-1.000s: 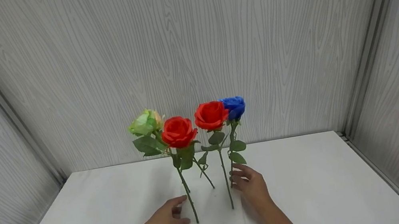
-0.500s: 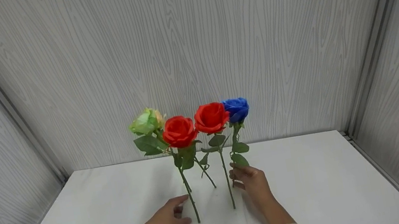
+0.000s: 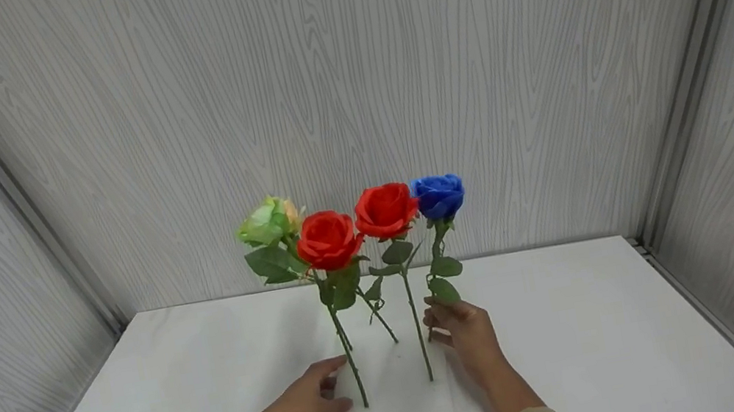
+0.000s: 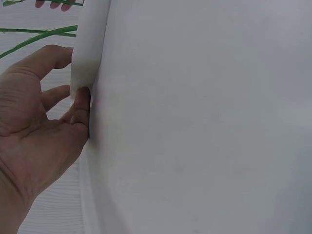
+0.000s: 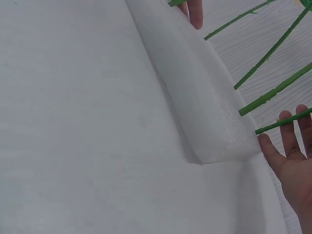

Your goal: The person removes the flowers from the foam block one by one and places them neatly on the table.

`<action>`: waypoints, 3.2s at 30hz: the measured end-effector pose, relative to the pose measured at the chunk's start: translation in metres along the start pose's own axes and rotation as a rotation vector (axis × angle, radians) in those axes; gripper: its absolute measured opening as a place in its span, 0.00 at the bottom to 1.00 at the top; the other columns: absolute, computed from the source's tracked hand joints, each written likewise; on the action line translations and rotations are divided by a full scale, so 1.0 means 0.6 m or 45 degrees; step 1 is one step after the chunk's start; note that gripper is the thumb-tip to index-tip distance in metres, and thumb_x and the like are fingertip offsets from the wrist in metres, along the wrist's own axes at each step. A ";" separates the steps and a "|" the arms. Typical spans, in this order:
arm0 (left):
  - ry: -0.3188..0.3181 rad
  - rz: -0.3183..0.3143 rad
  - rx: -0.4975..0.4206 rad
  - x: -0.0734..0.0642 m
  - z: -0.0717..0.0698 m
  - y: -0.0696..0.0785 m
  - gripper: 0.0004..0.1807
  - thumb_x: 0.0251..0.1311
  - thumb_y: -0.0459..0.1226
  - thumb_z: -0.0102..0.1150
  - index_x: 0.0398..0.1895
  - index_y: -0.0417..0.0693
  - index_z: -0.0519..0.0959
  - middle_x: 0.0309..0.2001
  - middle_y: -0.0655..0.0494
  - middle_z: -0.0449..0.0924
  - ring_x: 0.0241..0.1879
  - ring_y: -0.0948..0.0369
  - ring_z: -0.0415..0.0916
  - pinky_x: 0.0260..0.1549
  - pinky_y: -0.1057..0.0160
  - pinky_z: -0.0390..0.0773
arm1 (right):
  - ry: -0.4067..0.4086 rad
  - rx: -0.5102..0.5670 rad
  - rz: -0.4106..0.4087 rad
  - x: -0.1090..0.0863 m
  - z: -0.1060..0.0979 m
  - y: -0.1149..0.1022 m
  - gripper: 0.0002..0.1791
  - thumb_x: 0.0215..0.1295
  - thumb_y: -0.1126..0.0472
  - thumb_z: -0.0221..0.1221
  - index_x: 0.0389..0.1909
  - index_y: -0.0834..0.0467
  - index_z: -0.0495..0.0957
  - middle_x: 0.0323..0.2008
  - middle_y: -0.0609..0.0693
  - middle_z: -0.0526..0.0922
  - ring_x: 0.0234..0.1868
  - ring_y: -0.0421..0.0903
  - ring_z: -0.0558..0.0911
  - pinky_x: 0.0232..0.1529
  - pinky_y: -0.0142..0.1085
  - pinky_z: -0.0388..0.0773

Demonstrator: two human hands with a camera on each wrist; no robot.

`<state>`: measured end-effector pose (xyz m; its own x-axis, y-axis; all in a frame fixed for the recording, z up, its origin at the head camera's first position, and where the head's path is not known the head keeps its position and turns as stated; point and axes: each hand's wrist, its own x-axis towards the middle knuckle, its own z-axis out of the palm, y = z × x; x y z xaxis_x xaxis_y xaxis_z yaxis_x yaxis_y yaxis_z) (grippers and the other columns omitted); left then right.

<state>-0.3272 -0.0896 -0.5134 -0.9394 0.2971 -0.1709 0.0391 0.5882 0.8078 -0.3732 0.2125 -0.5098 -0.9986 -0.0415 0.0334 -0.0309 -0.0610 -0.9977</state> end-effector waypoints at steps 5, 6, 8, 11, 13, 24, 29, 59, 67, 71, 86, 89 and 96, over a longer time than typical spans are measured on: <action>-0.024 0.020 -0.010 -0.002 -0.002 0.004 0.43 0.56 0.41 0.70 0.75 0.47 0.63 0.68 0.46 0.67 0.62 0.52 0.72 0.65 0.46 0.73 | 0.008 0.022 -0.003 0.000 0.000 -0.001 0.19 0.78 0.54 0.51 0.63 0.56 0.75 0.56 0.61 0.78 0.60 0.52 0.81 0.63 0.48 0.80; -0.027 0.020 -0.006 -0.003 -0.002 0.005 0.43 0.56 0.41 0.70 0.75 0.47 0.63 0.68 0.46 0.67 0.61 0.53 0.72 0.65 0.46 0.73 | -0.001 0.020 -0.003 0.001 0.000 0.000 0.19 0.78 0.54 0.51 0.63 0.56 0.75 0.57 0.62 0.77 0.60 0.52 0.81 0.63 0.48 0.80; -0.034 0.021 -0.001 -0.004 -0.002 0.006 0.43 0.56 0.41 0.69 0.75 0.47 0.63 0.68 0.45 0.67 0.61 0.53 0.71 0.65 0.45 0.73 | -0.028 0.011 -0.014 0.001 0.000 0.001 0.18 0.78 0.54 0.51 0.61 0.57 0.75 0.57 0.62 0.77 0.60 0.53 0.80 0.63 0.49 0.80; -0.038 0.024 0.011 -0.006 -0.003 0.007 0.43 0.56 0.41 0.69 0.76 0.47 0.63 0.68 0.46 0.67 0.60 0.53 0.71 0.65 0.45 0.72 | -0.060 0.008 -0.033 0.002 0.001 0.001 0.17 0.78 0.55 0.51 0.60 0.57 0.76 0.55 0.61 0.78 0.60 0.56 0.80 0.62 0.50 0.80; -0.035 0.024 0.020 -0.006 -0.003 0.008 0.43 0.57 0.41 0.69 0.76 0.47 0.62 0.69 0.46 0.66 0.61 0.53 0.71 0.66 0.45 0.72 | -0.061 0.008 -0.038 0.001 0.001 0.001 0.16 0.77 0.55 0.52 0.59 0.56 0.77 0.54 0.60 0.79 0.59 0.56 0.80 0.62 0.50 0.80; -0.020 0.011 0.026 -0.002 -0.001 0.007 0.43 0.57 0.42 0.68 0.76 0.50 0.62 0.70 0.45 0.66 0.64 0.51 0.71 0.68 0.45 0.71 | -0.007 0.141 -0.009 0.002 -0.004 0.001 0.20 0.75 0.55 0.54 0.62 0.60 0.76 0.53 0.60 0.80 0.62 0.57 0.79 0.62 0.52 0.80; -0.038 0.020 0.015 -0.002 0.001 0.004 0.42 0.58 0.41 0.68 0.76 0.49 0.62 0.70 0.46 0.65 0.63 0.52 0.70 0.68 0.45 0.70 | 0.027 0.179 0.005 0.002 -0.005 0.000 0.18 0.76 0.54 0.54 0.59 0.59 0.75 0.50 0.57 0.78 0.59 0.54 0.80 0.61 0.52 0.80; -0.039 0.003 -0.005 -0.003 0.001 0.007 0.41 0.59 0.40 0.67 0.76 0.48 0.62 0.73 0.46 0.61 0.63 0.53 0.70 0.70 0.45 0.68 | -0.031 0.177 0.065 -0.006 -0.036 -0.029 0.15 0.79 0.55 0.49 0.62 0.49 0.66 0.44 0.53 0.76 0.49 0.55 0.87 0.49 0.60 0.84; -0.018 -0.008 0.010 -0.002 0.003 0.007 0.41 0.59 0.40 0.68 0.76 0.49 0.62 0.70 0.47 0.65 0.64 0.52 0.70 0.69 0.45 0.69 | -0.073 0.158 0.108 -0.012 -0.048 -0.036 0.20 0.75 0.54 0.55 0.64 0.47 0.64 0.46 0.53 0.75 0.49 0.53 0.87 0.49 0.60 0.84; -0.026 -0.012 0.030 0.001 0.003 0.008 0.42 0.59 0.41 0.68 0.76 0.49 0.62 0.73 0.46 0.62 0.67 0.50 0.69 0.71 0.44 0.66 | -0.085 0.095 0.141 -0.017 -0.054 -0.039 0.21 0.75 0.56 0.55 0.65 0.47 0.64 0.48 0.54 0.76 0.49 0.52 0.87 0.49 0.59 0.84; -0.032 0.032 -0.011 -0.003 0.003 0.003 0.41 0.60 0.41 0.67 0.76 0.47 0.62 0.77 0.44 0.57 0.69 0.49 0.67 0.72 0.43 0.65 | -0.137 -0.110 0.184 -0.054 -0.093 -0.048 0.25 0.73 0.59 0.58 0.67 0.48 0.64 0.50 0.57 0.76 0.47 0.52 0.86 0.45 0.58 0.86; -0.037 0.026 -0.039 -0.003 0.001 0.001 0.41 0.60 0.40 0.67 0.76 0.48 0.62 0.75 0.45 0.59 0.66 0.51 0.69 0.70 0.44 0.68 | -0.148 -0.138 0.193 -0.062 -0.099 -0.048 0.26 0.73 0.59 0.59 0.68 0.49 0.63 0.50 0.57 0.75 0.47 0.52 0.86 0.45 0.58 0.86; -0.049 0.008 -0.038 -0.003 -0.001 -0.003 0.44 0.57 0.41 0.70 0.77 0.51 0.62 0.67 0.49 0.67 0.59 0.55 0.71 0.65 0.46 0.71 | -0.114 -0.160 0.208 -0.074 -0.102 -0.044 0.28 0.70 0.60 0.62 0.67 0.49 0.65 0.51 0.59 0.75 0.46 0.52 0.87 0.45 0.58 0.86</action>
<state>-0.3259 -0.0913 -0.5143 -0.9254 0.3296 -0.1869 0.0341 0.5637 0.8253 -0.3304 0.2773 -0.4883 -0.9830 -0.1293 -0.1300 0.1205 0.0786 -0.9896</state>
